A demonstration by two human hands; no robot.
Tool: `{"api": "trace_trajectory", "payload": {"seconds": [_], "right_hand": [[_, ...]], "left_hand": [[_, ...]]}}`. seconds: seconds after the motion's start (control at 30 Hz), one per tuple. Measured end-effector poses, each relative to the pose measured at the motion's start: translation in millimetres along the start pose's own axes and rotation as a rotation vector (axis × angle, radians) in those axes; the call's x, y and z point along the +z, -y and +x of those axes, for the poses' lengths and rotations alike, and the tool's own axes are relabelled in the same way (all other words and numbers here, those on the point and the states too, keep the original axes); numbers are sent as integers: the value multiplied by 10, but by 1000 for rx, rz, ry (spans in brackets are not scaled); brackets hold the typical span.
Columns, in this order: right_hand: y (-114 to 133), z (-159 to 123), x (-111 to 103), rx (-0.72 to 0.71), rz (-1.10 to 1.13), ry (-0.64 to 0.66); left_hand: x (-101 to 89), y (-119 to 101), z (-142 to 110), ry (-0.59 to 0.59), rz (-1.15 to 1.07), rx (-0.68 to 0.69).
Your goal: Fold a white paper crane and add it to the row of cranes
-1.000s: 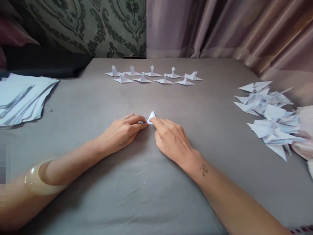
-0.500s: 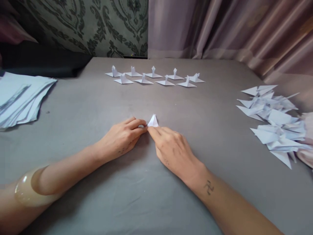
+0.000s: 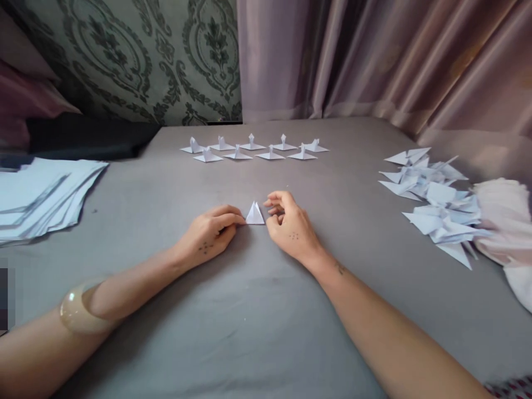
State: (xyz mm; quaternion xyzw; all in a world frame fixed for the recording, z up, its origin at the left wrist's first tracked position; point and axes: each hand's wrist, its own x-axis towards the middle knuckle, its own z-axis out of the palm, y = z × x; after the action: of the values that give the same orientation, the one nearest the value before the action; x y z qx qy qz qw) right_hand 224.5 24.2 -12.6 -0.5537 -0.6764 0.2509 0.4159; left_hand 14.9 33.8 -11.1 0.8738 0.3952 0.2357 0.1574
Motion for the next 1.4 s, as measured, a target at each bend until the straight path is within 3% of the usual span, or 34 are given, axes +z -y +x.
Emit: {"api": "trace_trajectory", "payload": {"seconds": [0.13,0.33,0.57,0.7,0.8,0.97,1.4], "right_hand": [[40,-25,-21,-59,-33,90],[146,-109,-51,-156,-143,114],[126,-134,-13,-170,-265,188],[103,-133,29,-142,-359,91],[104,-132,46,-210,-341,34],[114,-128,50,-281,-284,89],[83,-119,56,-260,-269,165]], "left_hand": [[-29,-29,4,-22,-44,-27],[-64,-46,14,-75,-125,-90],[-53,-88,24,-130,-157,-98],[-42,-127,31,-136,-151,-91],[-27,-130,34,-142,-134,-92],[0,-128,40,-151,-118,-53],[27,-136,62,-78,-164,-17]]}}
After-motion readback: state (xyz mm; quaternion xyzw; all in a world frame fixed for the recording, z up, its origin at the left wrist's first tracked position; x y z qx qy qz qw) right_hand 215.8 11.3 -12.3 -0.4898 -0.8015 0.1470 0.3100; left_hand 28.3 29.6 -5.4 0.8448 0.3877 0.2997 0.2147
